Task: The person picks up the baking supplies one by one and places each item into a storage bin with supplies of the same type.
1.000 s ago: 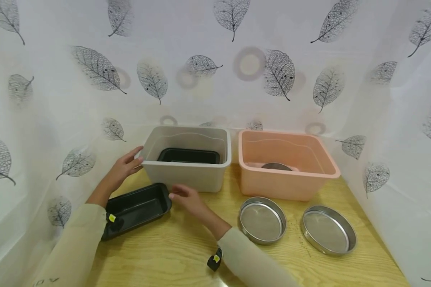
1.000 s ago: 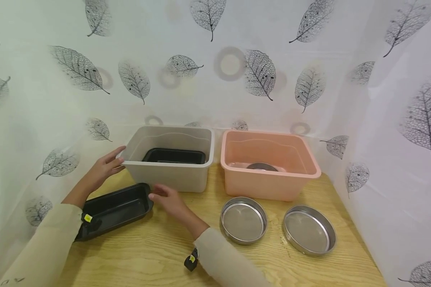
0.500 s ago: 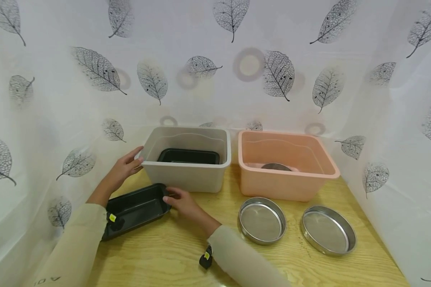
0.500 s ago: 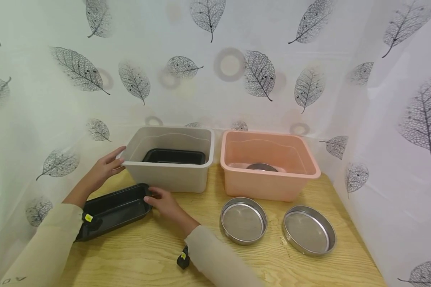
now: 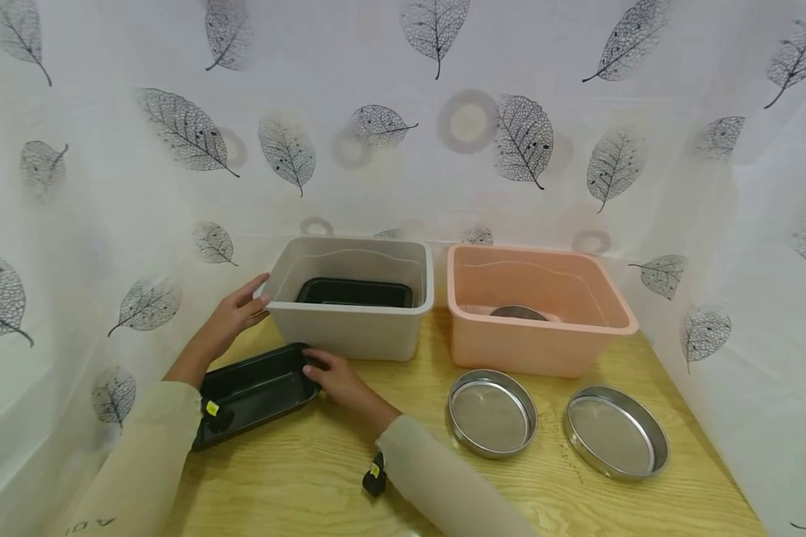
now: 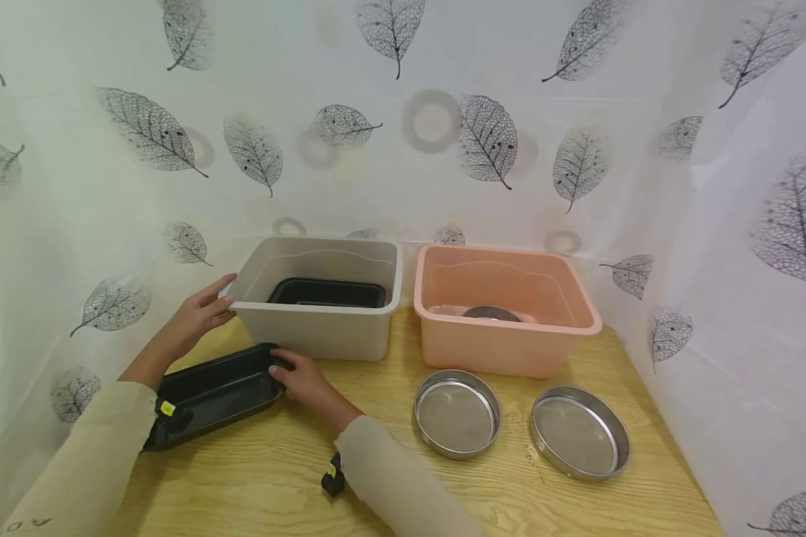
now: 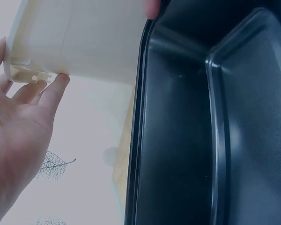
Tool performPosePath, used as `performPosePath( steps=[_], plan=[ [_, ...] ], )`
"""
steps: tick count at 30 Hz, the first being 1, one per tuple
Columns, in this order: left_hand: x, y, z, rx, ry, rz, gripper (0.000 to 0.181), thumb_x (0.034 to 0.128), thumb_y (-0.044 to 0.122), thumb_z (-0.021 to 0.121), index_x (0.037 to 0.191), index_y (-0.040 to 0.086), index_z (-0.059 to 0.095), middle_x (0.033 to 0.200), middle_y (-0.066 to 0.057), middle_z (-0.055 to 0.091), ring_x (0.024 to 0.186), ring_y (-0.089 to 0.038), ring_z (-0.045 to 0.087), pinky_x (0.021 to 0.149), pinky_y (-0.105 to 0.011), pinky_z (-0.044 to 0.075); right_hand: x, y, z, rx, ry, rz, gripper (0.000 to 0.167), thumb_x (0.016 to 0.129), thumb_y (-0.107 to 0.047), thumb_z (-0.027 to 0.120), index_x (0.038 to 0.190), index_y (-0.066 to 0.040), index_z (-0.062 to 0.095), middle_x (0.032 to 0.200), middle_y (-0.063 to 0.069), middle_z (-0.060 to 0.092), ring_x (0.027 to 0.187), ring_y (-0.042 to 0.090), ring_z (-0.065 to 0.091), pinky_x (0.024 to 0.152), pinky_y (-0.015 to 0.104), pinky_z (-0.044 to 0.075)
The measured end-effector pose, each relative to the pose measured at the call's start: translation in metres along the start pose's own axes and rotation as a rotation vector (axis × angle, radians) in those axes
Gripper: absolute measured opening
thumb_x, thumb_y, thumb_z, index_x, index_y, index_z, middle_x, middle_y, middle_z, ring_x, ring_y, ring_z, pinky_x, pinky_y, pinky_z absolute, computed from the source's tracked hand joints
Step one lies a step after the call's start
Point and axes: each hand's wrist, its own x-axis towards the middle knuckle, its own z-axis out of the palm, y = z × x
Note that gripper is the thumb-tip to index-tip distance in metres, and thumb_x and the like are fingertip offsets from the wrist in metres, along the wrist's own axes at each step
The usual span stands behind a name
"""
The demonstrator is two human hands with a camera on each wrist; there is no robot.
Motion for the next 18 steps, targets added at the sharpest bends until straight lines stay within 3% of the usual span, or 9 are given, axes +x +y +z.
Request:
performPosePath(
  steps=[2,4,7,8,10,12,14,18],
  plan=[
    [-0.0002,0.0000,0.0002,-0.010,0.001,-0.002,0.068,0.1085,0.031,0.047,0.164,0.016,0.011,0.167,-0.022,0.013,0.149,-0.044,0.026,0.114,-0.048,0.032,0.0009,-0.0007,0.0010,0.006,0.001,0.010,0.038,0.101,-0.022,0.061,0.139,-0.021,0.063,0.145,0.004,0.057,0.117,0.013,0.056,0.100,0.031,0.049],
    [-0.0002,-0.0003,0.0001,-0.014,0.001,-0.003,0.068,0.1085,0.032,0.047,0.164,0.016,0.011,0.167,-0.022,0.014,0.149,-0.043,0.027,0.114,-0.048,0.032,0.0024,-0.0007,0.0020,0.030,-0.003,0.022,0.038,0.101,-0.020,0.061,0.139,-0.021,0.063,0.138,0.005,0.061,0.092,0.013,0.061,0.080,0.027,0.053],
    [-0.0001,-0.0008,0.0001,-0.017,0.003,-0.004,0.068,0.1085,0.032,0.047,0.164,0.016,0.011,0.167,-0.021,0.013,0.149,-0.043,0.026,0.114,-0.048,0.032,0.0044,-0.0003,0.0030,0.047,-0.009,0.040,0.039,0.101,-0.018,0.060,0.140,-0.022,0.062,0.127,0.007,0.064,0.061,0.014,0.051,0.054,0.022,0.044],
    [-0.0001,-0.0009,0.0001,-0.017,0.003,-0.004,0.067,0.1086,0.031,0.046,0.164,0.017,0.011,0.167,-0.021,0.013,0.149,-0.043,0.026,0.114,-0.048,0.032,0.0053,0.0002,0.0034,0.045,-0.009,0.042,0.040,0.101,-0.018,0.060,0.140,-0.022,0.062,0.126,0.007,0.064,0.060,0.014,0.049,0.053,0.022,0.042],
    [0.0001,-0.0012,0.0002,-0.016,0.003,-0.004,0.068,0.1085,0.032,0.047,0.164,0.017,0.011,0.167,-0.020,0.012,0.149,-0.043,0.026,0.114,-0.048,0.032,0.0065,0.0006,0.0038,0.026,-0.007,0.036,0.040,0.100,-0.018,0.061,0.140,-0.022,0.062,0.129,0.006,0.064,0.072,0.013,0.056,0.062,0.022,0.047],
    [0.0002,-0.0014,0.0002,-0.021,0.003,-0.004,0.068,0.1083,0.032,0.047,0.164,0.016,0.011,0.167,-0.021,0.012,0.149,-0.043,0.026,0.114,-0.048,0.032,0.0070,0.0002,0.0039,-0.002,-0.006,0.028,0.041,0.100,-0.018,0.060,0.141,-0.022,0.062,0.138,0.005,0.061,0.098,0.014,0.062,0.083,0.026,0.052],
    [0.0004,-0.0016,0.0002,-0.025,0.002,-0.004,0.069,0.1082,0.032,0.047,0.164,0.016,0.010,0.167,-0.020,0.012,0.149,-0.043,0.025,0.114,-0.048,0.032,0.0076,-0.0005,0.0041,-0.015,-0.008,0.020,0.041,0.100,-0.017,0.060,0.141,-0.022,0.062,0.147,0.004,0.056,0.127,0.016,0.053,0.106,0.030,0.045],
    [0.0001,-0.0017,0.0001,-0.029,0.000,-0.002,0.068,0.1083,0.031,0.047,0.164,0.016,0.010,0.167,-0.021,0.011,0.149,-0.042,0.025,0.114,-0.047,0.032,0.0081,-0.0024,0.0047,-0.019,-0.015,0.025,0.042,0.100,-0.015,0.059,0.142,-0.022,0.061,0.151,0.006,0.052,0.141,0.024,0.045,0.118,0.041,0.038]
  ],
)
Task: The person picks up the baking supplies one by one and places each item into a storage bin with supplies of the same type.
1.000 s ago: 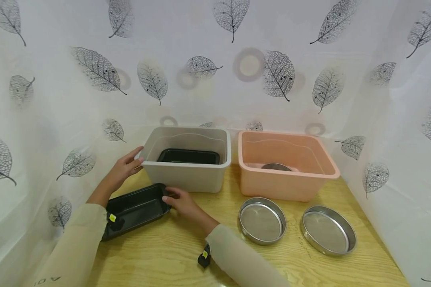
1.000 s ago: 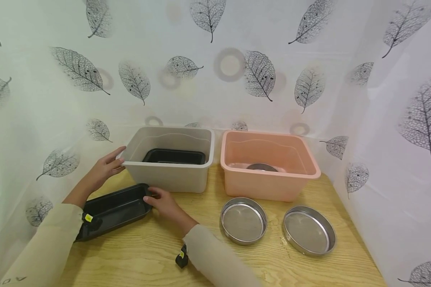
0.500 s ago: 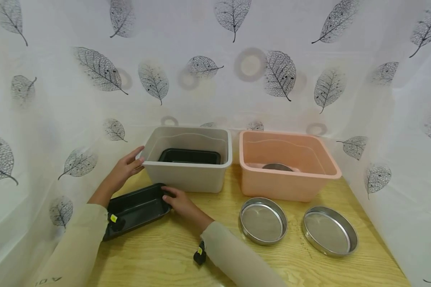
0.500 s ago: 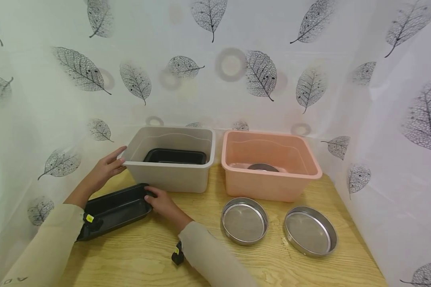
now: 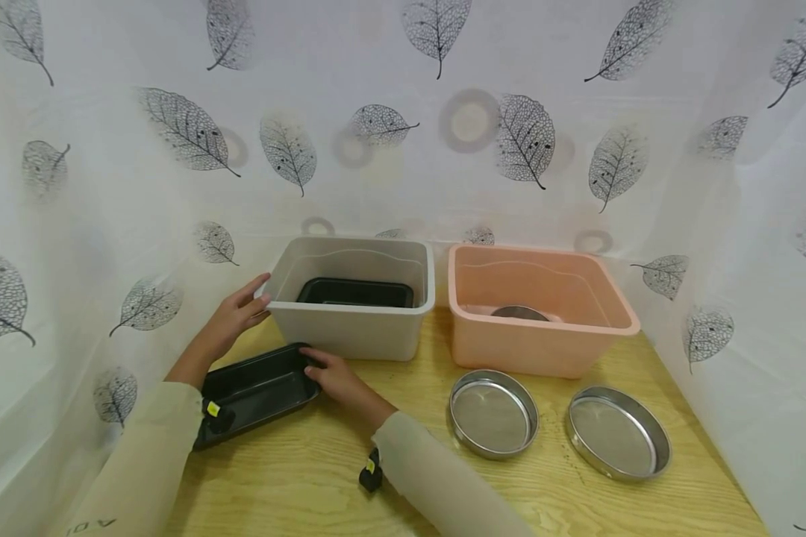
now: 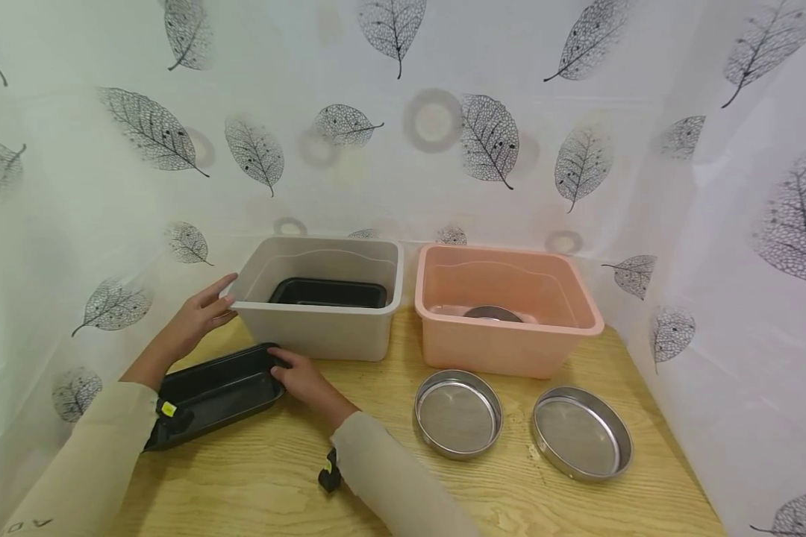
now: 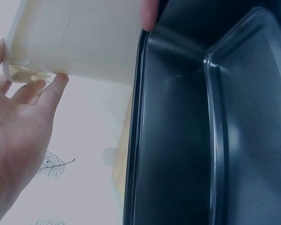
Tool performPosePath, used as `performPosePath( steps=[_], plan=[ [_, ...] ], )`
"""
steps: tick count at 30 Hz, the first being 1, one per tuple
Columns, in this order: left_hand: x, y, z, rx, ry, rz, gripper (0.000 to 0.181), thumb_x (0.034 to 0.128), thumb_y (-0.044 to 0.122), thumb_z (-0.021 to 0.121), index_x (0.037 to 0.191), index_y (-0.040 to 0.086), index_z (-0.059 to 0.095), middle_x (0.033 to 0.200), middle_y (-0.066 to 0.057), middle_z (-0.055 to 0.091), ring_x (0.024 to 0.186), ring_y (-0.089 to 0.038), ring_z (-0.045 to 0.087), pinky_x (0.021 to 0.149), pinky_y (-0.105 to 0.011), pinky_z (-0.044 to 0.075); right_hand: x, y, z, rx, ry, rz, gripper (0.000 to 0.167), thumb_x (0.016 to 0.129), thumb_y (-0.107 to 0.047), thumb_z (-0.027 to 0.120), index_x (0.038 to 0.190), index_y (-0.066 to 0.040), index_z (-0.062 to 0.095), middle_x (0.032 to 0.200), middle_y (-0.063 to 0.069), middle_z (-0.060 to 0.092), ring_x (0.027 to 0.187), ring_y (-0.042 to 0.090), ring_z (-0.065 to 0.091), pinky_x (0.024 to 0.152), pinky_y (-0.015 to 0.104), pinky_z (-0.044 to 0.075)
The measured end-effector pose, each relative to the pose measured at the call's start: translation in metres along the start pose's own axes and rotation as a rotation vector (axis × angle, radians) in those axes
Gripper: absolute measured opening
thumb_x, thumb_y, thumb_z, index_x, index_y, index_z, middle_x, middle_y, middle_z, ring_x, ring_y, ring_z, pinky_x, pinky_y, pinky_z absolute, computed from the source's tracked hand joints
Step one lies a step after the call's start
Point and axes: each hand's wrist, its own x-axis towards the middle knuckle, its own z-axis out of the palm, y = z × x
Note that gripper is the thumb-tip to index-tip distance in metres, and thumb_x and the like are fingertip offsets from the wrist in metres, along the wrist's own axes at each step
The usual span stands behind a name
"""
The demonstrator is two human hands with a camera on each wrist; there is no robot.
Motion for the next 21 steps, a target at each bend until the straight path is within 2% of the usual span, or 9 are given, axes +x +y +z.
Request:
performPosePath(
  steps=[7,15,21],
  plan=[
    [0.000,0.000,0.000,0.004,-0.001,0.003,0.068,0.1087,0.031,0.046,0.164,0.015,0.010,0.167,-0.021,0.012,0.149,-0.043,0.026,0.113,-0.045,0.033,0.001,0.001,0.000,0.020,0.002,0.002,0.042,0.099,-0.013,0.060,0.140,-0.019,0.062,0.151,0.006,0.053,0.140,0.023,0.046,0.118,0.040,0.038],
    [0.000,0.002,0.000,0.000,0.004,-0.006,0.067,0.1090,0.028,0.046,0.164,0.014,0.010,0.168,-0.021,0.009,0.149,-0.044,0.024,0.113,-0.046,0.033,-0.005,0.001,0.000,0.137,-0.003,0.027,0.044,0.098,-0.008,0.060,0.142,-0.014,0.060,0.154,0.008,0.048,0.141,0.023,0.043,0.118,0.040,0.038],
    [-0.002,0.003,0.001,0.016,-0.001,-0.007,0.068,0.1087,0.032,0.046,0.164,0.015,0.009,0.168,-0.021,0.008,0.150,-0.044,0.023,0.113,-0.046,0.032,-0.012,0.003,-0.008,0.176,-0.015,0.017,0.045,0.098,-0.006,0.058,0.143,-0.012,0.059,0.153,0.009,0.049,0.132,0.018,0.047,0.109,0.031,0.044]
  ],
)
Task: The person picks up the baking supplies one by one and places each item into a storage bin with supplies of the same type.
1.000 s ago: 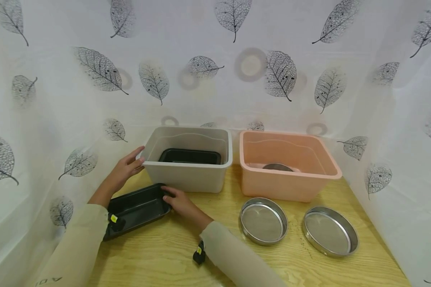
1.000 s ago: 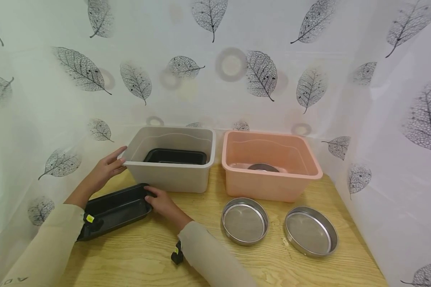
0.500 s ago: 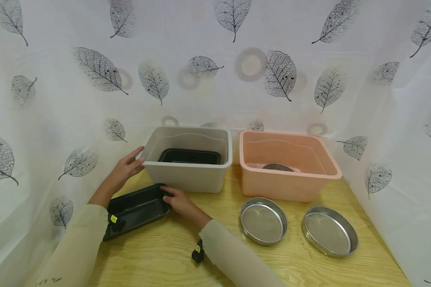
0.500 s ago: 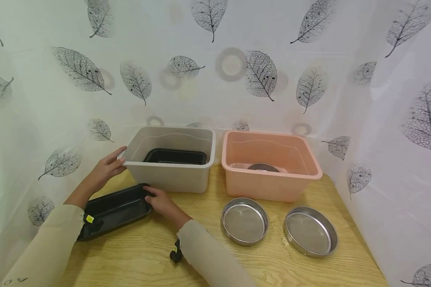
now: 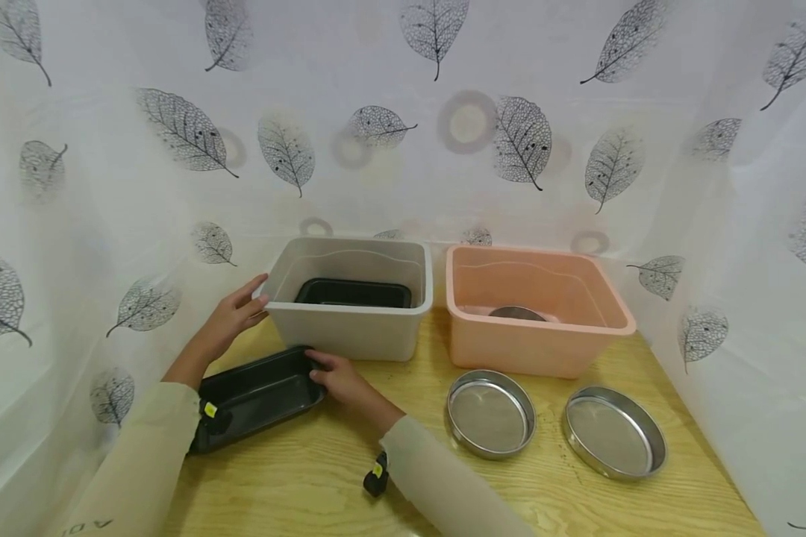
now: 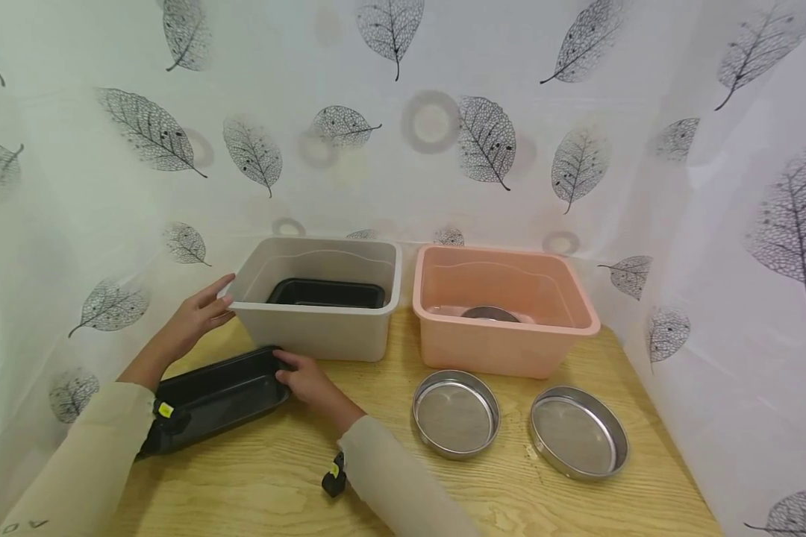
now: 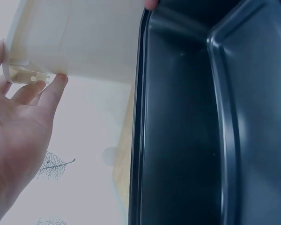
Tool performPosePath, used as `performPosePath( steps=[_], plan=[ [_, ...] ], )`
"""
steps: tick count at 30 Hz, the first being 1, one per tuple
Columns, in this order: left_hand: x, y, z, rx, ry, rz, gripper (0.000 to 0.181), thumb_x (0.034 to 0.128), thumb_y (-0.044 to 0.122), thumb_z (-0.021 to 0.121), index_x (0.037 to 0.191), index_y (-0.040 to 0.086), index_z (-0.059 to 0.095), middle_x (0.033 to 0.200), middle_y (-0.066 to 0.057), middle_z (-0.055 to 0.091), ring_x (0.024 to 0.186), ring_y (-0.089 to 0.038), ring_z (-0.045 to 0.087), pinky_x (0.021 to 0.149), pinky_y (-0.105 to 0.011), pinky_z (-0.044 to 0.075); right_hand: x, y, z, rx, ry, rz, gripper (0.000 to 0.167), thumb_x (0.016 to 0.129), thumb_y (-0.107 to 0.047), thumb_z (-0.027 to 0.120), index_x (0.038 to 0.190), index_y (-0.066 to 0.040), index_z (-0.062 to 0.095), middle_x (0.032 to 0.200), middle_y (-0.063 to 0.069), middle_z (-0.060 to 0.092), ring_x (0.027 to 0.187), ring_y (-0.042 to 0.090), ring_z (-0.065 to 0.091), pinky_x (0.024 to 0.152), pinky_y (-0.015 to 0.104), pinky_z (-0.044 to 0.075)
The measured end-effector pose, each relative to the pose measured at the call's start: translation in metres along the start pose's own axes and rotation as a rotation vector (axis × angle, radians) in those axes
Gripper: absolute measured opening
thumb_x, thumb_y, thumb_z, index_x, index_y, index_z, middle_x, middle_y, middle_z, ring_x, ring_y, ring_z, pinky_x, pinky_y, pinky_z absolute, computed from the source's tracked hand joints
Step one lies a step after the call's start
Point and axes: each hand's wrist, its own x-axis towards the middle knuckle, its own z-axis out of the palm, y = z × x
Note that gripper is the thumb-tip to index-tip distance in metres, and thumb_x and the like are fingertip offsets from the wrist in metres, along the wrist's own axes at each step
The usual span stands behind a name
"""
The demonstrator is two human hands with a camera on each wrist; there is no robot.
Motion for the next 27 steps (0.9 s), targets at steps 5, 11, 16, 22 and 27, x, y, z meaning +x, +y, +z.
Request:
performPosePath(
  steps=[5,11,16,22,27],
  plan=[
    [-0.001,-0.001,-0.001,-0.013,-0.012,0.001,0.072,0.1078,0.036,0.047,0.164,0.015,0.008,0.168,-0.019,0.005,0.151,-0.044,0.021,0.113,-0.045,0.032,-0.007,0.002,-0.008,0.054,-0.024,0.004,0.047,0.098,-0.003,0.059,0.144,-0.010,0.057,0.152,0.010,0.049,0.120,0.016,0.052,0.094,0.022,0.049],
    [0.000,-0.001,-0.001,-0.019,-0.011,0.004,0.070,0.1083,0.033,0.047,0.164,0.014,0.008,0.168,-0.020,0.007,0.150,-0.044,0.023,0.113,-0.044,0.033,-0.015,0.003,-0.016,0.063,-0.005,-0.003,0.047,0.096,-0.003,0.062,0.143,-0.010,0.059,0.152,0.012,0.050,0.122,0.016,0.052,0.092,0.022,0.050],
    [0.001,-0.001,0.000,-0.018,-0.008,0.010,0.068,0.1088,0.030,0.046,0.163,0.014,0.009,0.168,-0.020,0.007,0.150,-0.044,0.022,0.112,-0.041,0.035,-0.022,0.003,-0.022,0.074,0.017,-0.008,0.048,0.094,-0.002,0.066,0.141,-0.009,0.060,0.150,0.012,0.051,0.122,0.020,0.054,0.091,0.024,0.052],
    [0.003,-0.001,0.000,-0.014,-0.004,0.006,0.068,0.1090,0.028,0.046,0.163,0.013,0.009,0.168,-0.021,0.007,0.150,-0.044,0.023,0.110,-0.038,0.036,-0.033,0.005,-0.033,0.061,0.011,0.011,0.048,0.095,-0.006,0.066,0.142,-0.012,0.059,0.148,0.014,0.052,0.113,0.018,0.057,0.089,0.025,0.054],
    [0.002,0.000,-0.001,-0.018,-0.002,0.000,0.070,0.1084,0.032,0.047,0.163,0.014,0.008,0.168,-0.020,0.008,0.149,-0.044,0.024,0.111,-0.040,0.036,-0.042,0.004,-0.045,0.054,0.024,0.004,0.050,0.095,-0.006,0.066,0.144,-0.012,0.058,0.142,0.018,0.056,0.104,0.016,0.059,0.084,0.025,0.055]
  ],
)
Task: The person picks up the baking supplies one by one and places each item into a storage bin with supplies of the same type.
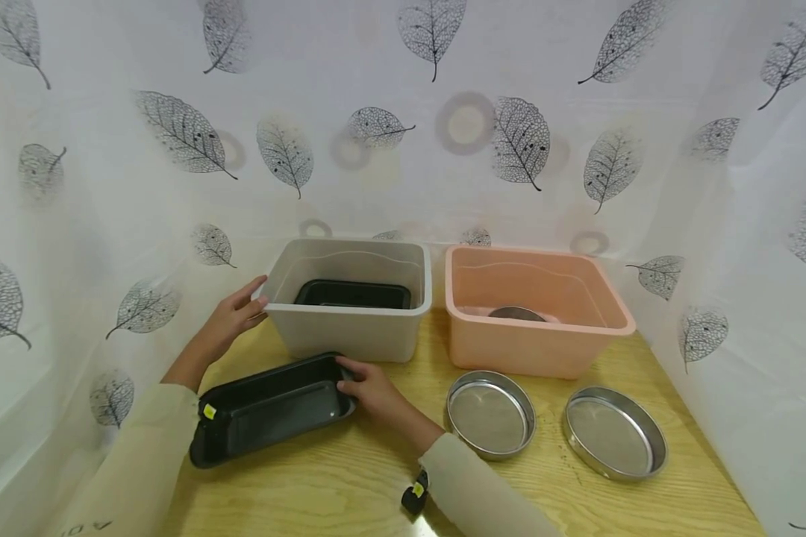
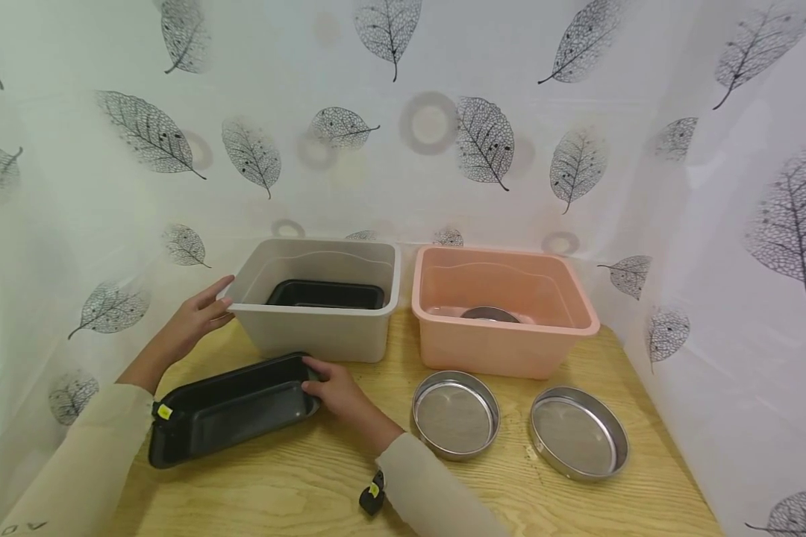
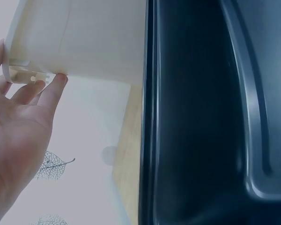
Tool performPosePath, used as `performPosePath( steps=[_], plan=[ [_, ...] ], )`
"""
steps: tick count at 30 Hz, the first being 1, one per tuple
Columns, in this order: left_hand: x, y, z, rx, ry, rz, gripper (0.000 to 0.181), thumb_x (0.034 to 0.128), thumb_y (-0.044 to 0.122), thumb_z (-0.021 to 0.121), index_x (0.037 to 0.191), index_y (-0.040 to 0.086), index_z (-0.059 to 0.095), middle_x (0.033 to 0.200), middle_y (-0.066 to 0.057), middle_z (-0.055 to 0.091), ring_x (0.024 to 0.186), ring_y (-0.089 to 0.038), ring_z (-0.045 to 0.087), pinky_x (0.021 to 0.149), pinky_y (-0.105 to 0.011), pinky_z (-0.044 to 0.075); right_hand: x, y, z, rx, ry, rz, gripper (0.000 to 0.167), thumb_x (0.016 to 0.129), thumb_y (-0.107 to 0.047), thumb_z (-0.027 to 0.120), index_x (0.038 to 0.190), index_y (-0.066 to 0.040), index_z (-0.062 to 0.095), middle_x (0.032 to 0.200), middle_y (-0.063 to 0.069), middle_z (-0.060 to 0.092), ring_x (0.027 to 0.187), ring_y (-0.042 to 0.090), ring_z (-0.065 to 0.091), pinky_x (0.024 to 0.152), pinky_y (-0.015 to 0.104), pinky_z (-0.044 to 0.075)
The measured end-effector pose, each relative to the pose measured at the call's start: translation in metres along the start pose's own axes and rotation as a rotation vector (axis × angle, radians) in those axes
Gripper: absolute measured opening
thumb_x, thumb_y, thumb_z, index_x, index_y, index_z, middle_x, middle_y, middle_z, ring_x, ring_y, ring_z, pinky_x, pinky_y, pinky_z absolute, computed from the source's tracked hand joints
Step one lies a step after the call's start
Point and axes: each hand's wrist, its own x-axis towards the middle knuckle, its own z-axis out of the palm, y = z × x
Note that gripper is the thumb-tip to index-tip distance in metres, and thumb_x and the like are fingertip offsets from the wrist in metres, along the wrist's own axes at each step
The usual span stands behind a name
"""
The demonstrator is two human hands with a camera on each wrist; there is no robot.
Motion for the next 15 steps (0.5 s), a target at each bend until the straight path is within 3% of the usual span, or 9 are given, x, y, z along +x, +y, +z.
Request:
performPosePath(
  steps=[8,15],
  plan=[
    [-0.001,0.001,-0.001,-0.001,-0.010,0.008,0.069,0.1086,0.032,0.046,0.164,0.016,0.008,0.168,-0.021,0.007,0.149,-0.045,0.024,0.111,-0.040,0.036,-0.012,-0.004,-0.024,-0.013,0.021,-0.014,0.051,0.095,-0.006,0.066,0.144,-0.009,0.056,0.144,0.021,0.055,0.103,0.015,0.059,0.081,0.023,0.055],
    [-0.003,0.003,0.000,0.020,-0.007,0.014,0.070,0.1084,0.033,0.047,0.164,0.014,0.007,0.166,-0.024,0.014,0.147,-0.046,0.028,0.107,-0.036,0.040,-0.025,-0.010,-0.041,0.096,0.016,0.022,0.052,0.096,-0.001,0.063,0.147,-0.004,0.052,0.148,0.026,0.049,0.105,0.020,0.062,0.085,0.028,0.059]
  ],
)
